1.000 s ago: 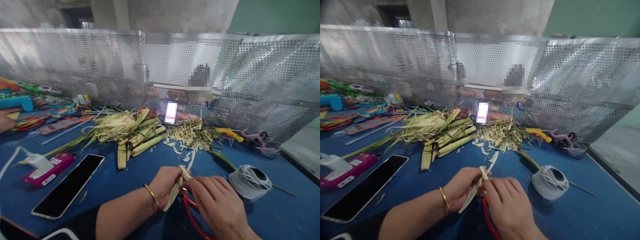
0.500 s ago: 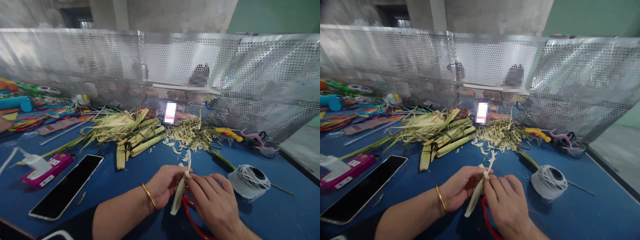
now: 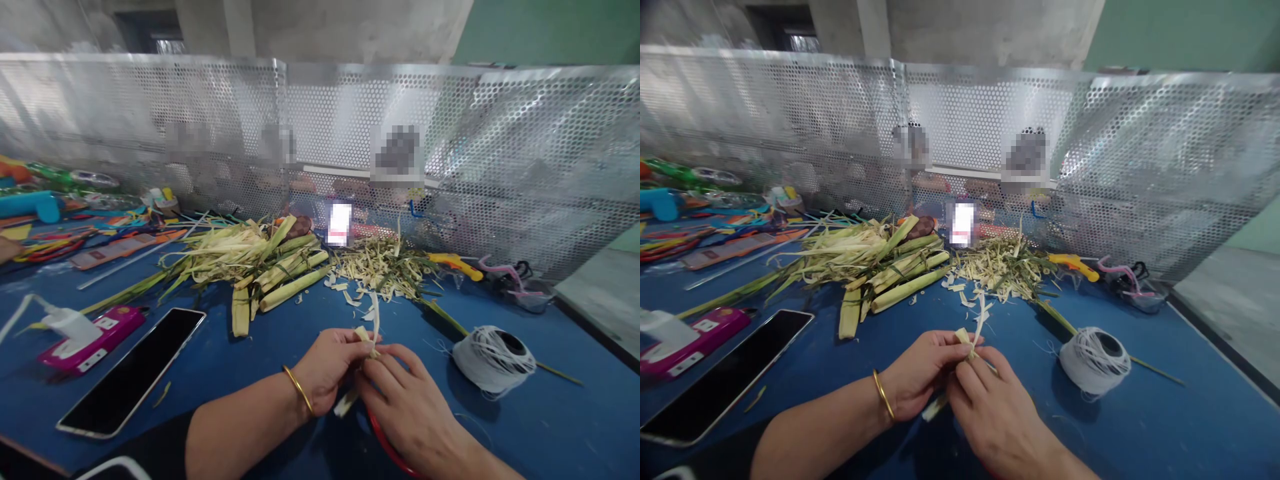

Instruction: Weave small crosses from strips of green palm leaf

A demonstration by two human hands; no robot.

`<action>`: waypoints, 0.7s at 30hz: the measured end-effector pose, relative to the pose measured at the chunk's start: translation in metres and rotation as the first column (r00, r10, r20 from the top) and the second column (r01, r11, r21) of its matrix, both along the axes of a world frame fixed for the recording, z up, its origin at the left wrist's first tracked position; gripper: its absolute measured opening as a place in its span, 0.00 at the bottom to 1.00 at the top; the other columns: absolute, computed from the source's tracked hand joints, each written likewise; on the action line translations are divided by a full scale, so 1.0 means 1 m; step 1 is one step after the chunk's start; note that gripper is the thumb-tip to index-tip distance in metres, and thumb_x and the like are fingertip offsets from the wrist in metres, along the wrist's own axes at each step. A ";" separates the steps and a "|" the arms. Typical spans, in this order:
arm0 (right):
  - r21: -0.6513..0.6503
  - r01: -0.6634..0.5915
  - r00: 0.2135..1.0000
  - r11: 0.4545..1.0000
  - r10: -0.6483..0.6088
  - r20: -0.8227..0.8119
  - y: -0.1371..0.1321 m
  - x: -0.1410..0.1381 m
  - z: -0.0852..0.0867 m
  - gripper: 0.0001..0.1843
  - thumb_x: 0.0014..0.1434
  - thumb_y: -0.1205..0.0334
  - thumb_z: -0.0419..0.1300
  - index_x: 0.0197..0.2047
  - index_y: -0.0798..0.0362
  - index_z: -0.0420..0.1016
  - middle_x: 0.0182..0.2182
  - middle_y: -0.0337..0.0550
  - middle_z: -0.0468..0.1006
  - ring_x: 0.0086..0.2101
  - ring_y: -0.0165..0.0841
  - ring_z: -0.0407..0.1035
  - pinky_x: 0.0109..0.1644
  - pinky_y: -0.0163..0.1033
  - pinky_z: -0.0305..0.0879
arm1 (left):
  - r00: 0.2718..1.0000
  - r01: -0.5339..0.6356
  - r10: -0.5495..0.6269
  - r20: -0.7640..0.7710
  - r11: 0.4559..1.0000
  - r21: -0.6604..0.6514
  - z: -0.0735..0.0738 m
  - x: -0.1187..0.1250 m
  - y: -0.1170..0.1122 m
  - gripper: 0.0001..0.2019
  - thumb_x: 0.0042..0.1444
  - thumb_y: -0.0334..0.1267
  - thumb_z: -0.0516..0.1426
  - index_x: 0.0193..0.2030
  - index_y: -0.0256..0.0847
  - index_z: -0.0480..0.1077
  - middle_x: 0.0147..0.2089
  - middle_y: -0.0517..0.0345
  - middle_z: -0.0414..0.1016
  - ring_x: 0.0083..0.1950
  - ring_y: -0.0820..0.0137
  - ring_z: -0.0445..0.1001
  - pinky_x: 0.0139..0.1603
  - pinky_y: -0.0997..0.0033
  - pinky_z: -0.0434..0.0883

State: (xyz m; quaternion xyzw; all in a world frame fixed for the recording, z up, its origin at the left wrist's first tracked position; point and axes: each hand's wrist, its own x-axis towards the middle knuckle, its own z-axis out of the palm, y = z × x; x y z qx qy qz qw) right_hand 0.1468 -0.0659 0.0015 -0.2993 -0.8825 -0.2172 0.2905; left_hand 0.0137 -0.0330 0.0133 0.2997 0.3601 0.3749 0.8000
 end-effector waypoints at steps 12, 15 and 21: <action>-0.853 -0.261 0.526 0.452 -0.674 -0.518 0.020 0.016 -0.007 0.20 0.54 0.42 0.58 0.28 0.53 0.67 0.21 0.38 0.73 0.22 0.33 0.69 0.25 0.37 0.64 | 0.995 0.023 -0.012 -0.102 0.995 0.102 0.006 0.000 -0.001 0.12 0.39 0.36 0.66 0.32 0.32 0.75 0.27 0.54 0.75 0.28 0.73 0.73 0.36 0.72 0.70; -0.866 -0.346 0.502 0.361 -0.709 -0.496 0.018 0.012 -0.004 0.23 0.51 0.39 0.58 0.28 0.51 0.64 0.16 0.35 0.70 0.18 0.32 0.68 0.22 0.36 0.62 | 0.988 -0.051 0.066 -0.139 0.993 0.106 0.003 0.001 0.002 0.11 0.40 0.34 0.65 0.32 0.32 0.75 0.25 0.57 0.73 0.24 0.76 0.70 0.31 0.75 0.68; -0.780 -0.261 0.776 0.569 -0.357 -0.520 0.010 0.016 0.011 0.09 0.63 0.58 0.49 0.35 0.51 0.66 0.30 0.41 0.78 0.30 0.31 0.74 0.33 0.35 0.71 | 0.969 -0.163 0.169 -0.178 0.985 0.048 0.001 -0.003 0.011 0.08 0.43 0.31 0.62 0.34 0.34 0.74 0.24 0.59 0.71 0.24 0.77 0.69 0.27 0.79 0.64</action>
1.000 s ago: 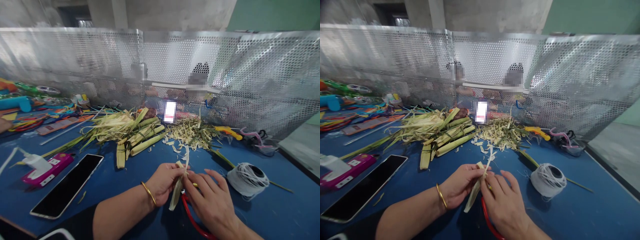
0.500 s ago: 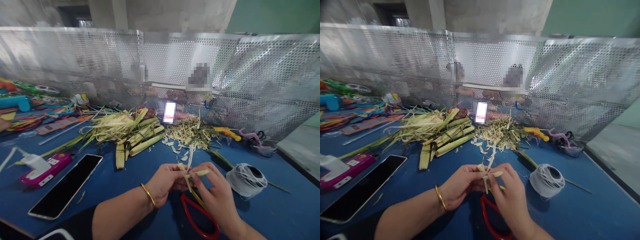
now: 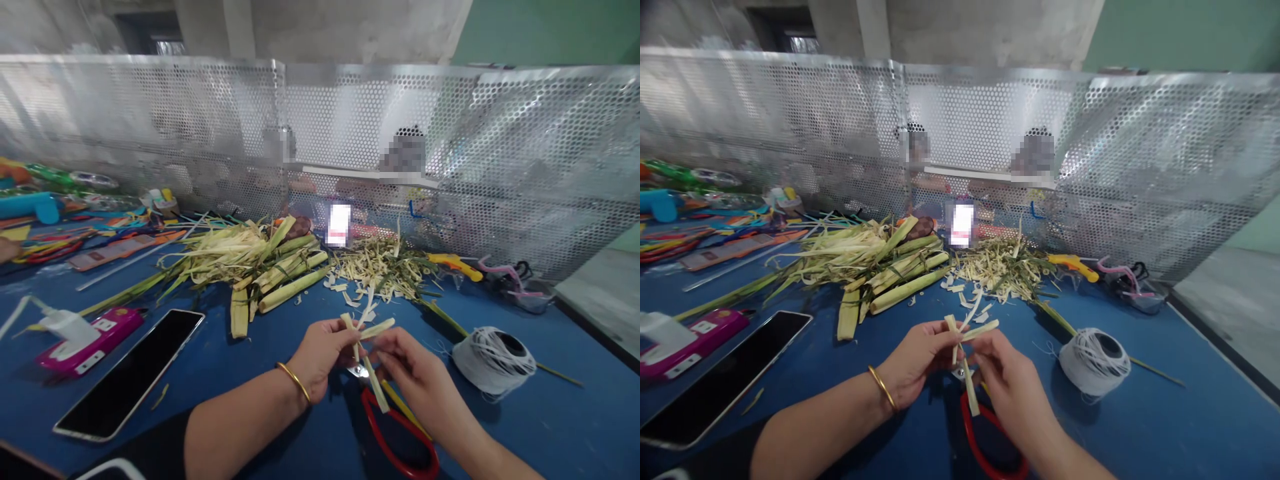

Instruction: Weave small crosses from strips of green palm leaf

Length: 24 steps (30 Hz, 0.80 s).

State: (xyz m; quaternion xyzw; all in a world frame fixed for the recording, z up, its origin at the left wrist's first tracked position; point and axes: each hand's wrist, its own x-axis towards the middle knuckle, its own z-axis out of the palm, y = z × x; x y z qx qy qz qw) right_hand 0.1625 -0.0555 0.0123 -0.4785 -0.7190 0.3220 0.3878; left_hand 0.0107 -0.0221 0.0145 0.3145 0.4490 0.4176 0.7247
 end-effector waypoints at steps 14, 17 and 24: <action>0.726 -0.425 0.845 0.541 -0.049 0.532 0.005 0.013 0.004 0.13 0.65 0.70 0.48 0.48 0.59 0.70 0.37 0.50 0.80 0.40 0.34 0.74 0.47 0.39 0.71 | 0.989 0.148 -0.149 -0.001 0.987 -0.059 0.003 -0.002 -0.001 0.09 0.42 0.32 0.63 0.32 0.35 0.71 0.21 0.65 0.67 0.21 0.80 0.63 0.21 0.81 0.56; 0.667 -0.312 0.908 0.677 0.005 0.419 0.005 0.013 0.003 0.11 0.65 0.70 0.49 0.46 0.53 0.71 0.38 0.47 0.79 0.38 0.31 0.73 0.41 0.35 0.70 | 0.990 0.111 -0.106 -0.090 0.992 0.058 0.003 -0.002 -0.002 0.13 0.39 0.37 0.66 0.31 0.35 0.70 0.21 0.64 0.67 0.21 0.79 0.64 0.20 0.79 0.53; 0.614 -0.078 0.938 0.785 -0.150 0.311 0.007 0.014 0.002 0.08 0.63 0.68 0.52 0.38 0.49 0.71 0.41 0.45 0.78 0.44 0.37 0.71 0.50 0.45 0.63 | 0.967 0.220 -0.197 -0.159 0.965 0.145 0.002 0.000 -0.007 0.11 0.40 0.39 0.63 0.31 0.33 0.75 0.23 0.60 0.70 0.22 0.78 0.67 0.21 0.78 0.54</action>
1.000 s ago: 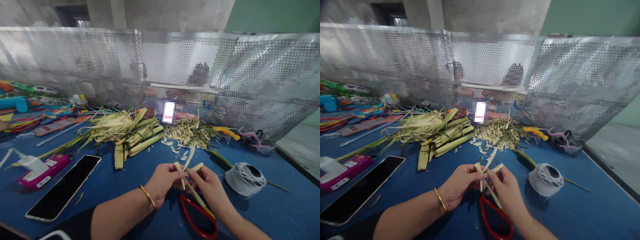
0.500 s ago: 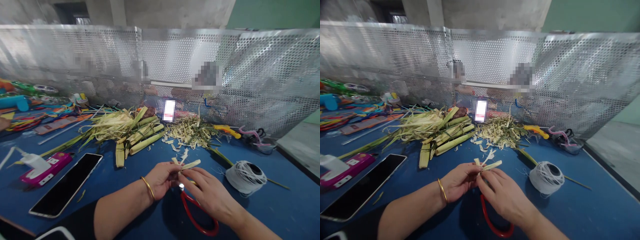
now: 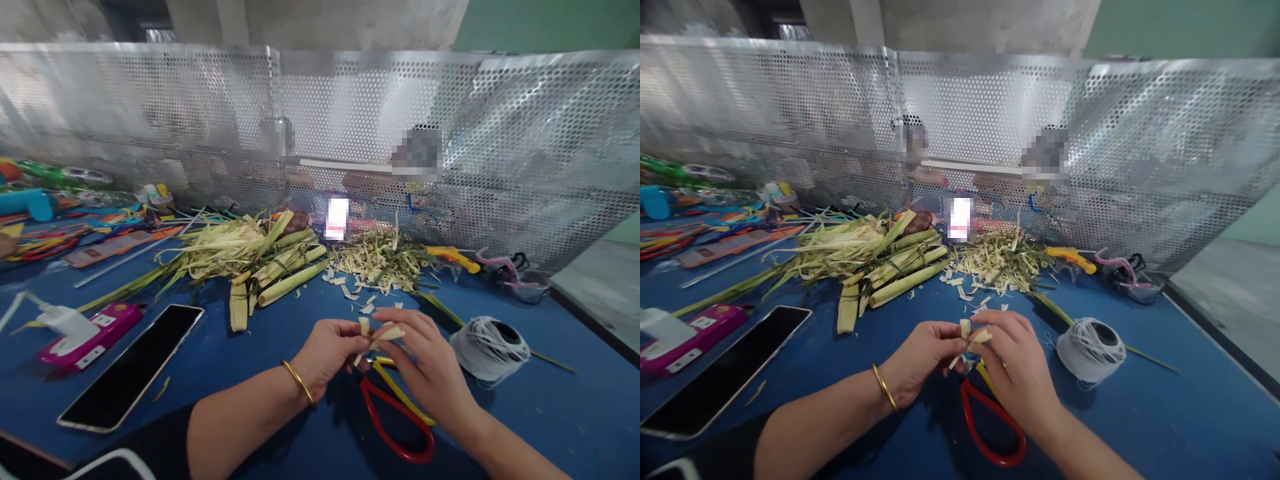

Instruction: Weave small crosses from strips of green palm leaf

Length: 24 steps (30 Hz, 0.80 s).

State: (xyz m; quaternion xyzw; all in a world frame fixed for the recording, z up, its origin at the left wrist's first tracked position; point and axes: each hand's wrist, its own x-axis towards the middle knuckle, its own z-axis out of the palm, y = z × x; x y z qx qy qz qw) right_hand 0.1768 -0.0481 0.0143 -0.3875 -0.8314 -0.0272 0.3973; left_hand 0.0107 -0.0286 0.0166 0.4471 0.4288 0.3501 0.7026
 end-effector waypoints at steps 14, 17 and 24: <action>-0.535 0.198 0.958 0.821 -0.278 -0.073 0.001 -0.005 -0.011 0.14 0.62 0.53 0.49 0.27 0.49 0.59 0.21 0.36 0.67 0.24 0.31 0.61 0.27 0.35 0.54 | 1.000 -0.003 0.002 0.027 0.999 0.035 0.002 0.005 -0.007 0.08 0.38 0.33 0.64 0.28 0.33 0.76 0.24 0.62 0.70 0.22 0.82 0.59 0.23 0.80 0.56; -0.621 0.084 0.942 0.779 -0.266 -0.206 0.002 -0.007 -0.012 0.14 0.61 0.52 0.51 0.28 0.50 0.61 0.22 0.35 0.68 0.24 0.30 0.62 0.28 0.34 0.56 | 0.998 -0.064 0.063 0.029 0.998 0.015 0.000 0.007 -0.006 0.07 0.42 0.34 0.63 0.30 0.33 0.76 0.24 0.60 0.72 0.24 0.80 0.64 0.26 0.80 0.61; -0.658 -0.018 0.912 0.752 -0.257 -0.319 0.001 -0.007 -0.011 0.11 0.59 0.53 0.55 0.29 0.51 0.64 0.24 0.36 0.71 0.25 0.30 0.65 0.30 0.34 0.61 | 0.988 -0.145 0.148 0.034 0.987 -0.075 -0.001 0.007 -0.004 0.09 0.47 0.31 0.62 0.36 0.32 0.74 0.26 0.55 0.76 0.27 0.74 0.73 0.30 0.77 0.67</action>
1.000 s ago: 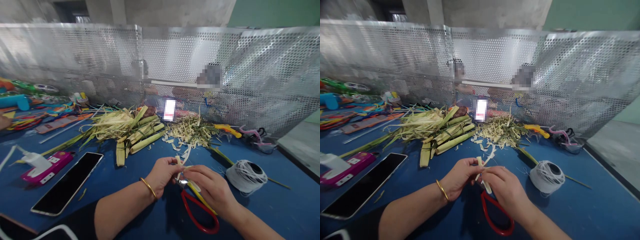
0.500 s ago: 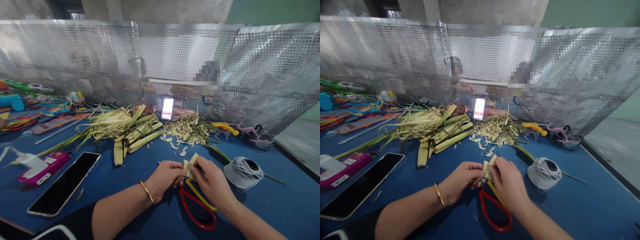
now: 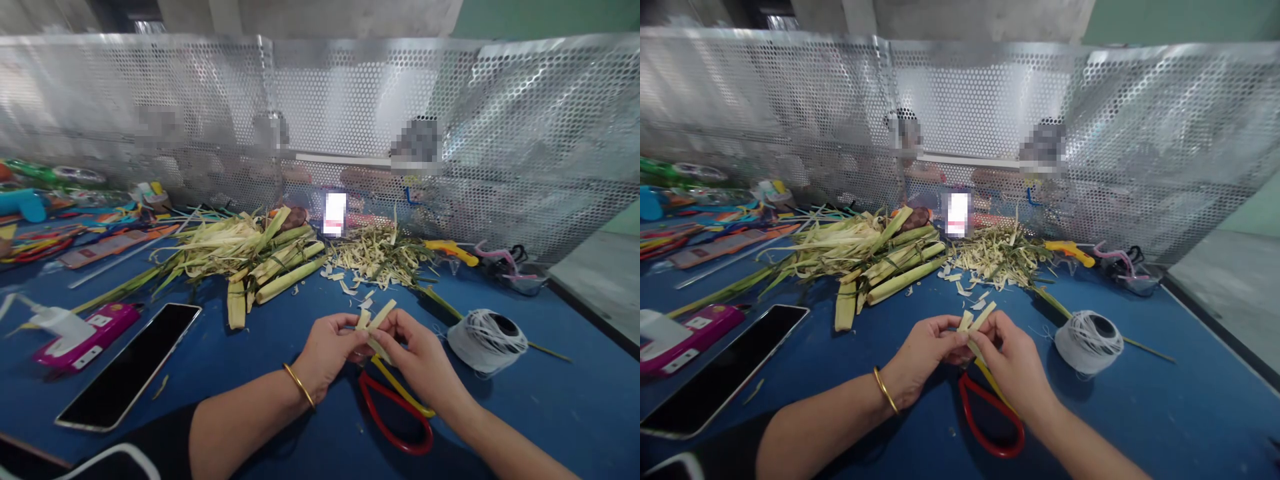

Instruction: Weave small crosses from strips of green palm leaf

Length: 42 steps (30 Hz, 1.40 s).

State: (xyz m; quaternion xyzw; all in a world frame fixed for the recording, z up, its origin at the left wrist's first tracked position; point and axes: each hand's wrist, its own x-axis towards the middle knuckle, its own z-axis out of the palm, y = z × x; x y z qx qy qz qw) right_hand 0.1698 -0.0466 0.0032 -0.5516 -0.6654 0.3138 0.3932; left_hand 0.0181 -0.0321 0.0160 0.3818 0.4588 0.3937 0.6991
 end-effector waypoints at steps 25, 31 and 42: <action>0.009 -0.089 0.961 0.996 0.088 -0.261 -0.001 0.003 0.024 0.14 0.54 0.49 0.60 0.28 0.52 0.76 0.26 0.42 0.75 0.28 0.31 0.68 0.33 0.36 0.66 | 0.997 0.075 -0.071 -0.040 0.992 0.105 -0.006 -0.003 0.003 0.12 0.46 0.36 0.61 0.37 0.38 0.64 0.22 0.63 0.72 0.20 0.76 0.70 0.24 0.79 0.65; -0.187 -0.063 0.941 0.980 -0.004 -0.338 0.000 0.000 0.018 0.20 0.50 0.43 0.61 0.29 0.54 0.71 0.23 0.38 0.73 0.21 0.26 0.63 0.26 0.33 0.62 | 0.991 0.131 -0.128 -0.035 0.985 0.108 -0.007 -0.004 0.002 0.10 0.48 0.34 0.59 0.36 0.39 0.62 0.21 0.67 0.69 0.17 0.78 0.67 0.22 0.79 0.63; -0.398 -0.041 0.949 0.917 -0.089 -0.302 0.001 -0.001 0.016 0.16 0.44 0.50 0.63 0.21 0.53 0.66 0.14 0.32 0.64 0.18 0.24 0.57 0.22 0.31 0.55 | 0.990 0.143 -0.141 -0.028 0.986 0.084 -0.007 -0.003 0.001 0.10 0.48 0.32 0.57 0.37 0.40 0.60 0.23 0.65 0.71 0.16 0.81 0.65 0.22 0.80 0.61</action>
